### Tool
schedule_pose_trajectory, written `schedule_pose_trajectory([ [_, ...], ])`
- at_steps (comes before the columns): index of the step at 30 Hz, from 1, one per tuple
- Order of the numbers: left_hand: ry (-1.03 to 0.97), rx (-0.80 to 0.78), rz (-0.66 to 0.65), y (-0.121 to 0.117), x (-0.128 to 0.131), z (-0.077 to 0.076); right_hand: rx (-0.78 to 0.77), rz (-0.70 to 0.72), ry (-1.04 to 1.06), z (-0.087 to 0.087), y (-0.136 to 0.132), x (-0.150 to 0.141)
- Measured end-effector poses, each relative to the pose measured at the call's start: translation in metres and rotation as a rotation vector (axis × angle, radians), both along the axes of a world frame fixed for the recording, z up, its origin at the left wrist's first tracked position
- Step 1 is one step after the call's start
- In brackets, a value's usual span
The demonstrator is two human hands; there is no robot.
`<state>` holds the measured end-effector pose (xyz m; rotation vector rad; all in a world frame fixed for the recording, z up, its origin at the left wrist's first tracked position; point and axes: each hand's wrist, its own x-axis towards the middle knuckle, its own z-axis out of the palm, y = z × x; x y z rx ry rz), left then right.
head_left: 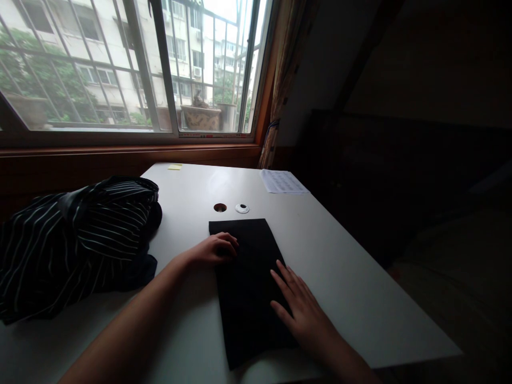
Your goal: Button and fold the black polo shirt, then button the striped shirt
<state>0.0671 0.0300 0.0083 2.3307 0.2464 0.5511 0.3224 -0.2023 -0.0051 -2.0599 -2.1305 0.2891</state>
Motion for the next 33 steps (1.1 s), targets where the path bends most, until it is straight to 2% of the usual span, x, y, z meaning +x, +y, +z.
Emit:
schedule_pose_trajectory([
  [10, -0.054, -0.055, -0.004, 0.0016, 0.0057, -0.0073, 0.018, 0.002, 0.002, -0.0005, -0.0005, 0.0004],
  [19, -0.157, -0.174, 0.050, 0.0060, 0.0013, -0.0050, 0.005, -0.004, 0.014, 0.0030, -0.0007, -0.0010],
  [23, -0.115, -0.155, 0.003, 0.0051, 0.0017, -0.0055, 0.003, -0.005, 0.012, 0.0032, -0.0003, -0.0012],
  [29, -0.057, -0.049, -0.023, 0.0045, 0.0049, -0.0102, -0.001, -0.004, 0.004, 0.0037, -0.0001, -0.0014],
  [33, -0.078, -0.092, -0.004, 0.0063, 0.0052, -0.0107, 0.005, -0.001, 0.008, 0.0034, -0.0006, -0.0011],
])
